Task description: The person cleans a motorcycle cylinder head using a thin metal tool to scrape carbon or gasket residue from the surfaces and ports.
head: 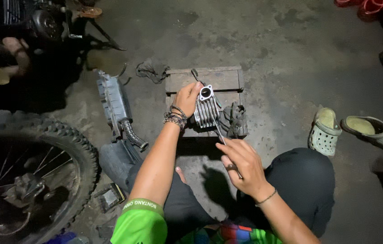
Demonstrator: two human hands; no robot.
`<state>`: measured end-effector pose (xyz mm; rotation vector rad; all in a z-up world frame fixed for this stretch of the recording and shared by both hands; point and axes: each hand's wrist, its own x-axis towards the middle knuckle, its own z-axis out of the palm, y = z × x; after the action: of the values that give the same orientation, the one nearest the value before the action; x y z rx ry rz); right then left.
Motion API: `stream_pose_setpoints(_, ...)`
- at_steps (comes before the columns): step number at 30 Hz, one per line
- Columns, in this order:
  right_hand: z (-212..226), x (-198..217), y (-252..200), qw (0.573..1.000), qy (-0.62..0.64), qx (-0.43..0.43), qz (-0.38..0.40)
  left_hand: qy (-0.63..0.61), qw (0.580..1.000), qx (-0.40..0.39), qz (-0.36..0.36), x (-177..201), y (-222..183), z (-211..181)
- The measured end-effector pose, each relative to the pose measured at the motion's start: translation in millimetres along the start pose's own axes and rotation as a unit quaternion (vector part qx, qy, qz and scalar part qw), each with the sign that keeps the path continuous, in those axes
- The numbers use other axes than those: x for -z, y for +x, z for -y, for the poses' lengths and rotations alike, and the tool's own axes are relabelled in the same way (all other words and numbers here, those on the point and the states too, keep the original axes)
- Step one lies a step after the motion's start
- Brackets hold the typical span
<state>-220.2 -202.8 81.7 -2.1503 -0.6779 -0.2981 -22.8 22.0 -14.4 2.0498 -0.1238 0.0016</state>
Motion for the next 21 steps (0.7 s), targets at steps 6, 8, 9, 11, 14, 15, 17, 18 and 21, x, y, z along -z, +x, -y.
stream_pose_setpoints(6,9,-8,4,0.995,-0.070,-0.058,0.042,0.005,1.000,0.015,0.011,6,-8,-15)
stream_pose_setpoints(8,20,4,9,0.995,-0.035,-0.071,0.056,0.027,1.000,0.001,0.008,0,-3,-7)
stream_pose_setpoints(9,24,10,13,0.994,0.001,-0.082,0.068,0.051,0.999,-0.015,0.005,-3,1,-4)
stream_pose_setpoints(11,30,20,17,0.996,-0.006,-0.071,0.061,0.046,0.999,-0.010,0.005,-2,0,-3)
stream_pose_setpoints(14,28,26,25,0.995,-0.011,-0.084,0.049,0.028,0.999,0.015,0.012,2,-1,-10)
stream_pose_setpoints(15,26,24,27,0.993,-0.010,-0.113,0.043,0.015,0.999,0.037,0.024,6,-3,-11)
stream_pose_setpoints(17,22,19,35,0.994,-0.003,-0.104,0.038,0.025,0.999,0.037,0.024,6,-1,-8)
stream_pose_setpoints(18,19,16,38,0.994,0.004,-0.100,0.032,0.035,0.998,0.040,0.030,5,-2,-6)
stream_pose_setpoints(21,21,16,36,0.989,-0.042,-0.121,0.073,0.040,0.998,0.038,0.021,-2,3,8)
